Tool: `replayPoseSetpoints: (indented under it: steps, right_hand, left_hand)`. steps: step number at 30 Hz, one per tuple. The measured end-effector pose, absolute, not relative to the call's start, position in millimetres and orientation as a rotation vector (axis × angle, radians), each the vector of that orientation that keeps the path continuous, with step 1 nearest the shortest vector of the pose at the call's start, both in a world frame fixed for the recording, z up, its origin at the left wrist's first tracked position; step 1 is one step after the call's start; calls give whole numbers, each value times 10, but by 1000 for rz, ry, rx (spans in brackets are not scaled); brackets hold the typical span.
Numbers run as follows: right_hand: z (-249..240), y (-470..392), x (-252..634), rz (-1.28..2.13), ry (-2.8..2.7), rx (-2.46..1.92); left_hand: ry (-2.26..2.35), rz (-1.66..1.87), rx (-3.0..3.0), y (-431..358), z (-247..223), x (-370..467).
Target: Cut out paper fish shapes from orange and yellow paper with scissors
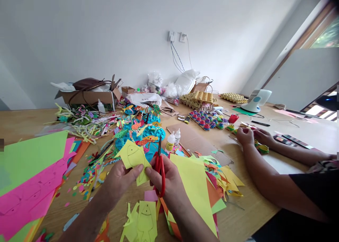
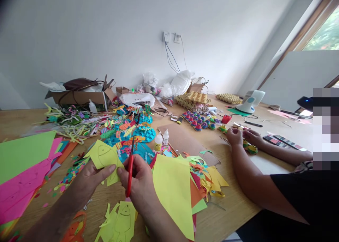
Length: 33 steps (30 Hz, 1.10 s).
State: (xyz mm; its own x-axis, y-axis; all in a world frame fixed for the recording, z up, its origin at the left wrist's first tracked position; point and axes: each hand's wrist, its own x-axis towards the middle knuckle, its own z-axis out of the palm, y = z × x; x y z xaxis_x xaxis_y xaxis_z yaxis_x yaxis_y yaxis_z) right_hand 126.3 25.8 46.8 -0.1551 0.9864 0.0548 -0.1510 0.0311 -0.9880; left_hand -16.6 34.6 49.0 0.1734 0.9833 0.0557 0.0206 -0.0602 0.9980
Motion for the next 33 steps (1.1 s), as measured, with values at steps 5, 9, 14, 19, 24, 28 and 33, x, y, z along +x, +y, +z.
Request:
replayPoseSetpoints:
  steps: [5, 9, 14, 19, 24, 28, 33]
  right_hand:
    - [401, 176, 1296, 1384, -1336, -1011]
    - [381, 151, 1331, 1388, -1212, -976]
    - [499, 207, 1279, 1394, -1179, -950]
    - [517, 221, 1204, 1286, -1197, -959]
    - [424, 169, 1266, 1269, -1371, -1005]
    - [378, 85, 1396, 1259, -1629, -1138]
    - [409, 0, 1502, 1241, -1849, -1225]
  left_hand:
    - [1094, 1205, 1327, 355, 533, -270]
    - [1051, 1195, 1283, 343, 523, -296]
    - [1085, 1145, 1393, 308, 518, -250]
    - [1161, 1038, 1448, 289, 541, -210]
    - [1210, 1061, 1391, 289, 567, -265]
    - [1062, 1042, 1241, 280, 616, -337]
    - [988, 996, 1143, 283, 668, -356]
